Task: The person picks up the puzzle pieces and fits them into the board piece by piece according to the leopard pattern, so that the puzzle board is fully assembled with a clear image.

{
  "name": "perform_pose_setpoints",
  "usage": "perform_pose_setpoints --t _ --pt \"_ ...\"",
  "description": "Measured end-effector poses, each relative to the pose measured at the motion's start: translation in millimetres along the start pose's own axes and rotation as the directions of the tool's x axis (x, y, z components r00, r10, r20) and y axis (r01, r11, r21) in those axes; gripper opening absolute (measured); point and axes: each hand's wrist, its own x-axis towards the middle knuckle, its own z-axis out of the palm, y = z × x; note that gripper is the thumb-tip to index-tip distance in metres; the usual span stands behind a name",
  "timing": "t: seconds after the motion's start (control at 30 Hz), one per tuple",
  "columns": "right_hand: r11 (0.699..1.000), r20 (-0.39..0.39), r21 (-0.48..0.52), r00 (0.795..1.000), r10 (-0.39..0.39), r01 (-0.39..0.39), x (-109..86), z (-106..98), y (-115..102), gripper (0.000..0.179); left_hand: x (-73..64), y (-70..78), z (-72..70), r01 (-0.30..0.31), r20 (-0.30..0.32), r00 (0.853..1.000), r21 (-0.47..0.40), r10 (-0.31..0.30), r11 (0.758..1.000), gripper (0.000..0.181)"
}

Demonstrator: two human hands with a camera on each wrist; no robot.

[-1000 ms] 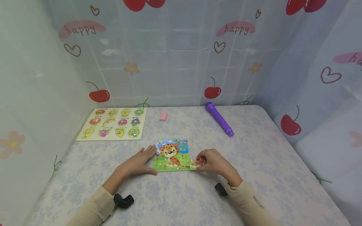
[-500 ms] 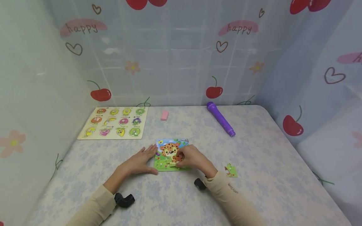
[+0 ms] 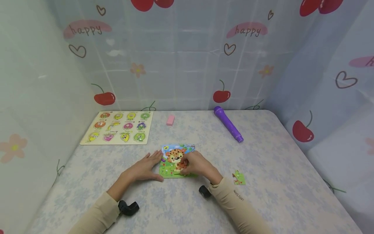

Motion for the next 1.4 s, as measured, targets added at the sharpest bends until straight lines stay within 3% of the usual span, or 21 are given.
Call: perform_pose_setpoints --t 0.63,0.83,1.1,1.4 --pt "1.000 0.041 0.010 0.999 0.026 -0.027 -0.4 -1.4 -1.9 0.033 -0.1 2.1 -1.1 -0.007 -0.004 1.000 0.009 0.007 1.000 0.113" --pt "1.000 0.028 0.016 1.000 0.004 -0.005 -1.0 -6.7 -2.2 0.024 0.2 2.4 -0.9 -0.002 -0.006 1.000 0.024 0.002 1.000 0.113" --pt "0.998 0.085 0.050 0.996 0.028 -0.032 1.9 -1.9 1.7 0.021 0.0 4.2 -1.6 0.004 0.002 1.000 0.016 -0.005 1.000 0.113" --pt "0.997 0.045 0.071 0.998 -0.033 0.030 -4.4 -8.1 3.0 0.019 -0.9 3.1 -1.8 -0.003 -0.006 1.000 0.025 0.004 1.000 0.113"
